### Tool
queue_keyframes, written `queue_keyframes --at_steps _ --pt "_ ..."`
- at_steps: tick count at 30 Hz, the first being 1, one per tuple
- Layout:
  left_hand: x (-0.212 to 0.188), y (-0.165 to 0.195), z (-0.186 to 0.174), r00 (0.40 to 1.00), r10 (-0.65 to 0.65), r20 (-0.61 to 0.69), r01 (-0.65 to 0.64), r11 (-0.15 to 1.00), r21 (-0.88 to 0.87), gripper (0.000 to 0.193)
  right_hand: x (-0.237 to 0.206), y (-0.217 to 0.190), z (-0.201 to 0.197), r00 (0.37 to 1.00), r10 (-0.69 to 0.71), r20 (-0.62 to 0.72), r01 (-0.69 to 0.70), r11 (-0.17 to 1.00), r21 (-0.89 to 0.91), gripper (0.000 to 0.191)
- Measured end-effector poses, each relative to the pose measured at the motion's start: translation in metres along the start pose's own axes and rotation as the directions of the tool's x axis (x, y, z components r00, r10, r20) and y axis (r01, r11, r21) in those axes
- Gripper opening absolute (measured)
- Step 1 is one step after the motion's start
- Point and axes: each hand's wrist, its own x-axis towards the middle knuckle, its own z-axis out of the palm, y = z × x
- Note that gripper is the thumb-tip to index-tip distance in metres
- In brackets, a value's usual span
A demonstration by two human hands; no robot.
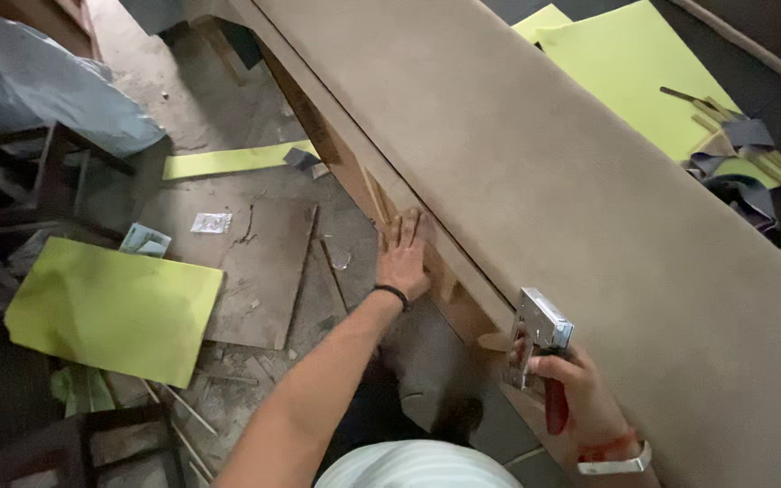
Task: The person staples beige fabric onto a rectangular wooden frame using a handheld staple gun. They repeatedly pull, fold, and staple the fabric along the edges and corners, then trim excess material with scissors.
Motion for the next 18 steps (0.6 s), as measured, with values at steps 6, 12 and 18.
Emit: queue_keyframes --at_steps 6,12,18 --pt "0.086 -0.103 -0.018 0.944 0.164 -0.287 -0.130 0.983 0.132 0.105 0.079 -0.029 0.088 0.999 -0.020 -0.025 0.018 0.998 -0.059 0.054" --pt "0.107 -0.169 -0.029 0.894 0.381 -0.237 -0.378 0.924 0.057 0.101 0.133 -0.051 0.184 0.961 -0.147 -0.236 0.081 0.959 -0.271 0.040" --pt "0.174 -0.247 -0.068 0.883 0.432 -0.184 -0.419 0.902 0.104 0.099 0.202 -0.096 0.265 0.916 -0.208 -0.343 -0.068 0.762 -0.644 0.057"
